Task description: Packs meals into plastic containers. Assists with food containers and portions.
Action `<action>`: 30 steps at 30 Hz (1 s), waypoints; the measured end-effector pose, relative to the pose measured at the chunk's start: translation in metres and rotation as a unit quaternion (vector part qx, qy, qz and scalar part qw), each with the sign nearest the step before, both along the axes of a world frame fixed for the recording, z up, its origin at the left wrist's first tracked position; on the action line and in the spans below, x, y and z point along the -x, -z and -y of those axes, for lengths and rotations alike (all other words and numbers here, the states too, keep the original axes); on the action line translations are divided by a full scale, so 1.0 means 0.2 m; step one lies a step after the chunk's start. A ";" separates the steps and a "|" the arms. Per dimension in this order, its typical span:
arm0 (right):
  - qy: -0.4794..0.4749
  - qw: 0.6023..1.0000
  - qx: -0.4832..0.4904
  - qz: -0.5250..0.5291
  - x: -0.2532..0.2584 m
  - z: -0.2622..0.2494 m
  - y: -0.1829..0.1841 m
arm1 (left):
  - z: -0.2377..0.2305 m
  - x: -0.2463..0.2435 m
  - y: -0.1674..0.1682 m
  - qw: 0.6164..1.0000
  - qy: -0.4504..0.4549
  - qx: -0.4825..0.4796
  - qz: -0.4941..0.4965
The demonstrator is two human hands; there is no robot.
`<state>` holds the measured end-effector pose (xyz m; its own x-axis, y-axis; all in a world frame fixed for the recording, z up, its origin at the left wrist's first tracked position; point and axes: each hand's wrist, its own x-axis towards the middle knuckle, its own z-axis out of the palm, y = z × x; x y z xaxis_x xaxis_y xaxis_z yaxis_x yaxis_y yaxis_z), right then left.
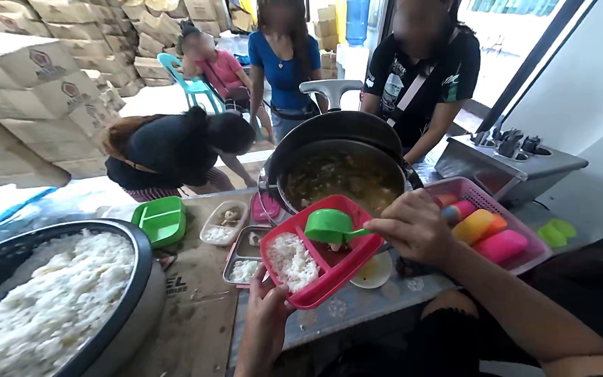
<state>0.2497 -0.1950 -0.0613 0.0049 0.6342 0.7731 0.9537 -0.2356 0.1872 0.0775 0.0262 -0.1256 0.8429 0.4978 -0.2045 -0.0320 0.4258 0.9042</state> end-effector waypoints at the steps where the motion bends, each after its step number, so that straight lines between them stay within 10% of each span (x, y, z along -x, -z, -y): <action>1: 0.011 1.000 0.010 0.014 0.00 -0.01 0.01 | 0.00 0.00 0.00 1.000 0.002 -0.002 -0.002; 17: 0.114 0.990 0.016 0.078 -0.07 0.00 -0.01 | -0.01 0.00 0.01 1.000 -0.012 0.016 0.012; 30: 0.234 0.967 0.025 -0.095 -0.37 0.10 0.04 | -0.13 0.14 0.10 0.997 -0.075 -0.006 0.009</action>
<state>0.3246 -0.2145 -0.0684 0.4396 0.5643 0.6988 0.7626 -0.6455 0.0415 0.0504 0.0530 -0.1446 0.7616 0.6215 -0.1838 -0.1109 0.4043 0.9079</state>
